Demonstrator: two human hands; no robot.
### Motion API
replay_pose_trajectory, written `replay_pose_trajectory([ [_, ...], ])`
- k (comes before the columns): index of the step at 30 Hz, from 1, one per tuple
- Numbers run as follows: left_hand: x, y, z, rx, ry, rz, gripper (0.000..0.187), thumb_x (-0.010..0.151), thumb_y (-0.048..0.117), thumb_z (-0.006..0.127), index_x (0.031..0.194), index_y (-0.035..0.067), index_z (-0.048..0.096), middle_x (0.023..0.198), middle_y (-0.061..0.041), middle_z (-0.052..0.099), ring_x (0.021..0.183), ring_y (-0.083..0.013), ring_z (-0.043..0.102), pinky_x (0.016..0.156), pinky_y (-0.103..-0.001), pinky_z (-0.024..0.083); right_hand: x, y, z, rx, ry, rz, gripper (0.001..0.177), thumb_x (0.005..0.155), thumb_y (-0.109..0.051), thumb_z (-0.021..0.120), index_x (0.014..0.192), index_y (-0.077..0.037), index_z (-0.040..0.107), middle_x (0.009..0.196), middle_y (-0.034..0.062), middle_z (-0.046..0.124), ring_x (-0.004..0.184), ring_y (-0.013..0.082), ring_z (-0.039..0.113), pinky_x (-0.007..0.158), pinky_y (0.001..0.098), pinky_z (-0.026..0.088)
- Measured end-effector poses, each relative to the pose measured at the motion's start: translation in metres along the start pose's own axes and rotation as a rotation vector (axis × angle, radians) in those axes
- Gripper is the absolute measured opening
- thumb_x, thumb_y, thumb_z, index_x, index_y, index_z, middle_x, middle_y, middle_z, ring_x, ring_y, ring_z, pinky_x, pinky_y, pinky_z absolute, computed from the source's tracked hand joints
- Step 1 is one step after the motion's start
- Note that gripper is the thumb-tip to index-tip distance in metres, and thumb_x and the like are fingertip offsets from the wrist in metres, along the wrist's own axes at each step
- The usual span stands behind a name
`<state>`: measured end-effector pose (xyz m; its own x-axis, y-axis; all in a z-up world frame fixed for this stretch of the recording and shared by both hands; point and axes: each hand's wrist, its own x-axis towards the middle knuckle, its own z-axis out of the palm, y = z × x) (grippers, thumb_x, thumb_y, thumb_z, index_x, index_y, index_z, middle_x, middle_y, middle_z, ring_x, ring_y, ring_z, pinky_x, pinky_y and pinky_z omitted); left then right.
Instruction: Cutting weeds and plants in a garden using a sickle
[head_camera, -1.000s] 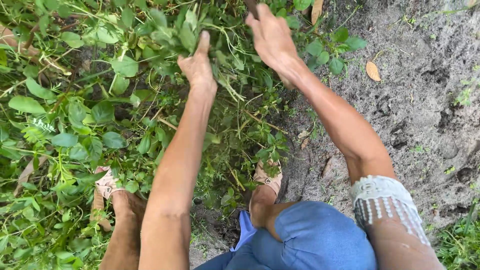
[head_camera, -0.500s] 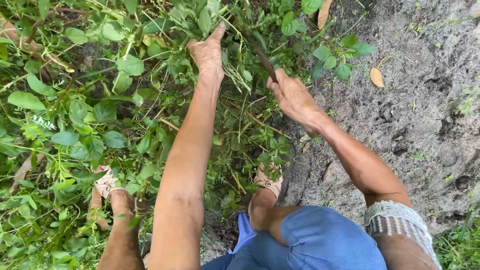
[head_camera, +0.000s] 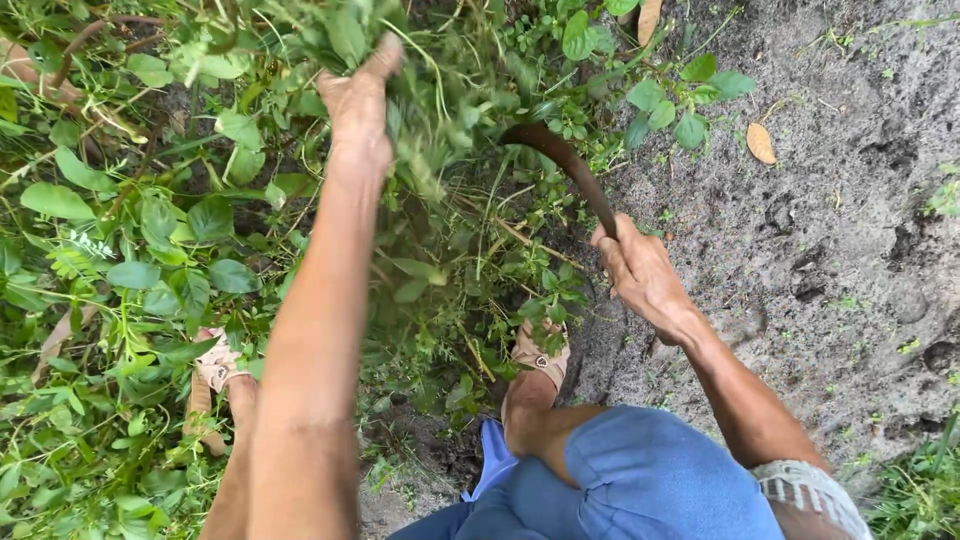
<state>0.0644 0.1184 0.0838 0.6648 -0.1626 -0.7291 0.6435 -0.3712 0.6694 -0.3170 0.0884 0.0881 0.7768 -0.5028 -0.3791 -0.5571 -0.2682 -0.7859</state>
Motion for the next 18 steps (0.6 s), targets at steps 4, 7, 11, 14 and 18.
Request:
replay_pose_trajectory([
  [4,-0.062,0.024,-0.032,0.502,-0.260,-0.092,0.145,0.051,0.031,0.100,0.159,0.001,0.007,0.158,-0.025,0.037,0.150,-0.0399,0.033,0.125,-0.050,0.029,0.000,-0.022,0.000,0.124,0.199,0.055,0.025,0.113,-0.033,0.033,0.110,-0.015,0.049,0.066,-0.0064,0.049,0.045,0.0070,0.047,0.039,0.0212,0.047],
  [7,-0.077,0.025,-0.060,0.171,-0.334,0.057,0.104,0.050,0.014,0.098,0.137,0.009,0.042,0.132,-0.010,0.070,0.134,-0.0238,0.064,0.121,-0.041,0.045,0.019,-0.036,0.000,0.318,0.338,0.122,0.019,0.114,-0.020,0.036,0.112,-0.009,0.051,0.067,-0.0032,0.053,0.044,0.0089,0.052,0.039,0.0206,0.053],
  [11,-0.107,0.056,-0.069,0.047,-0.637,0.704,0.053,0.085,0.010,0.090,0.127,0.010,0.057,0.127,-0.008,0.069,0.123,-0.0245,0.069,0.114,-0.039,0.057,0.054,-0.048,-0.009,0.619,0.386,0.194,0.012,0.111,-0.021,0.040,0.110,-0.014,0.050,0.065,-0.0078,0.046,0.047,0.0057,0.043,0.039,0.0215,0.040],
  [14,-0.101,0.050,-0.047,0.056,-0.612,0.895,0.053,0.092,-0.005,0.087,0.127,0.008,0.051,0.128,-0.012,0.064,0.120,-0.0261,0.067,0.112,-0.038,0.059,0.085,-0.039,-0.013,0.846,0.388,0.209,0.011,0.110,-0.017,0.042,0.110,-0.012,0.052,0.066,-0.0100,0.044,0.047,0.0033,0.042,0.038,0.0190,0.042],
  [18,-0.034,-0.005,0.009,0.315,-0.423,1.005,0.079,0.080,-0.007,0.096,0.128,0.001,0.033,0.134,-0.016,0.037,0.121,-0.0310,0.047,0.103,-0.039,0.054,0.132,-0.044,-0.021,0.924,0.250,0.228,0.010,0.111,-0.017,0.045,0.107,-0.013,0.053,0.066,-0.0092,0.048,0.047,0.0041,0.044,0.038,0.0190,0.042],
])
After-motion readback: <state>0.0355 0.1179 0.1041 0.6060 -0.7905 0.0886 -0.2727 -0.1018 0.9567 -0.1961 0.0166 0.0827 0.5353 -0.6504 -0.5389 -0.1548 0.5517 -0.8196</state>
